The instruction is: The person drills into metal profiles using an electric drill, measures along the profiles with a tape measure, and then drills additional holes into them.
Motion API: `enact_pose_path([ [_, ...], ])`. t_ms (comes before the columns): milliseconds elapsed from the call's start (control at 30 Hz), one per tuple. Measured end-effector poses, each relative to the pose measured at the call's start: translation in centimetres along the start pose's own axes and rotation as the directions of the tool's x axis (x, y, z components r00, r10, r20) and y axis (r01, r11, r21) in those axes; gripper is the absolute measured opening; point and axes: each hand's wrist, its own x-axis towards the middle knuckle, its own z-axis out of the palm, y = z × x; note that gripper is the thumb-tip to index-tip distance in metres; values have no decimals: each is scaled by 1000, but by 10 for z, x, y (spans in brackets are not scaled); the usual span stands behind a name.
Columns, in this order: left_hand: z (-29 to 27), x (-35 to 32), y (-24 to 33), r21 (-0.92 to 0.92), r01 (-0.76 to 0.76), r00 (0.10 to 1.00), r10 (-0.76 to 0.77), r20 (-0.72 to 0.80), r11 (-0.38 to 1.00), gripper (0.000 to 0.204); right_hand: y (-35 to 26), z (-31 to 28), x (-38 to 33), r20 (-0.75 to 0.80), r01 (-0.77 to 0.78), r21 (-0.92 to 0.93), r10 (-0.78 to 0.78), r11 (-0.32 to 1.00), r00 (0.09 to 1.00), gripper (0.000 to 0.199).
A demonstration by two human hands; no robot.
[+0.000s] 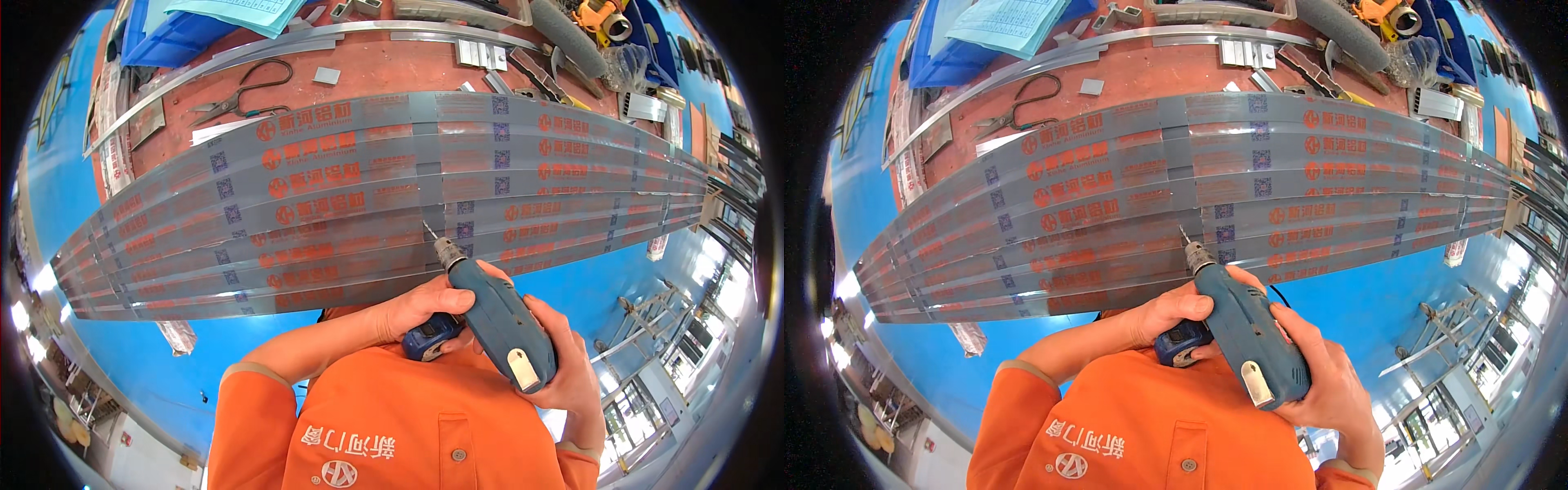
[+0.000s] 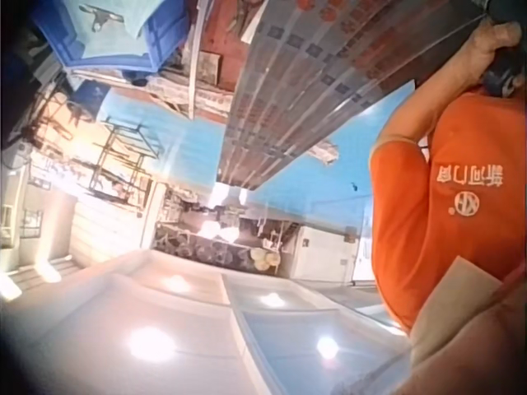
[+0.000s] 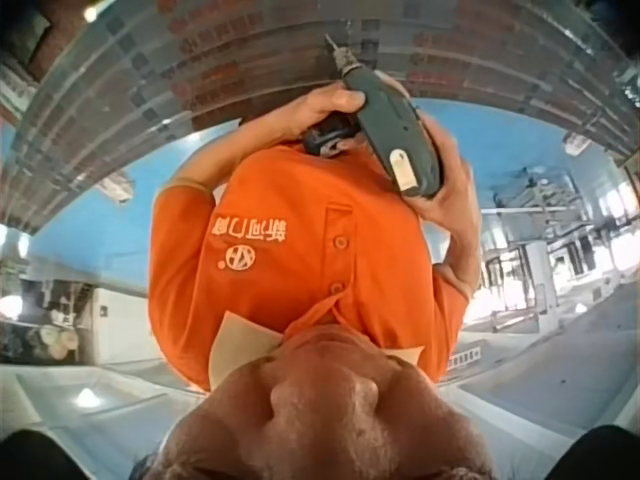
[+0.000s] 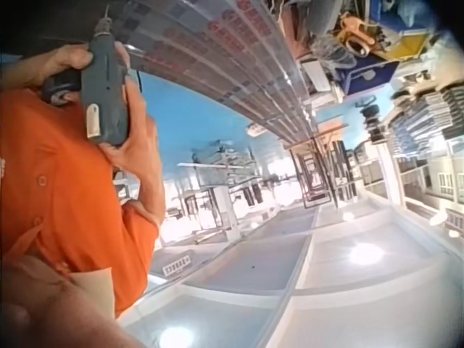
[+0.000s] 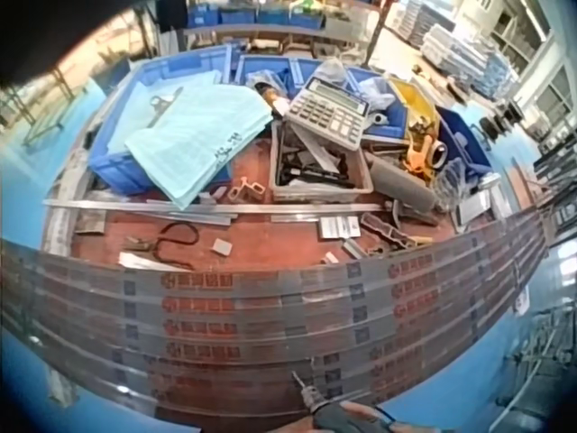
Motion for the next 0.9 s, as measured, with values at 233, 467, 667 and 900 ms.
enact_pose_path([
  [233, -6, 1, -5, -12, -2, 1000, 2, 16, 1000, 61, -3, 3, -2, -17, 0, -25, 0, 1000, 1000, 94],
  [467, -6, -1, -4, -18, 0, 1000, 1, 22, 1000, 61, -3, 5, -1, -15, 10, -31, -10, 999, 1000, 93],
  [667, -6, 3, -6, -26, -16, 999, 17, 30, 1000, 61, -11, 6, 0, -54, 19, -26, -20, 999, 998, 92],
  [900, -10, 0, -10, -56, -21, 999, 22, 31, 998, 62, -15, 4, 2, -24, 7, -47, -8, 999, 1000, 89],
])
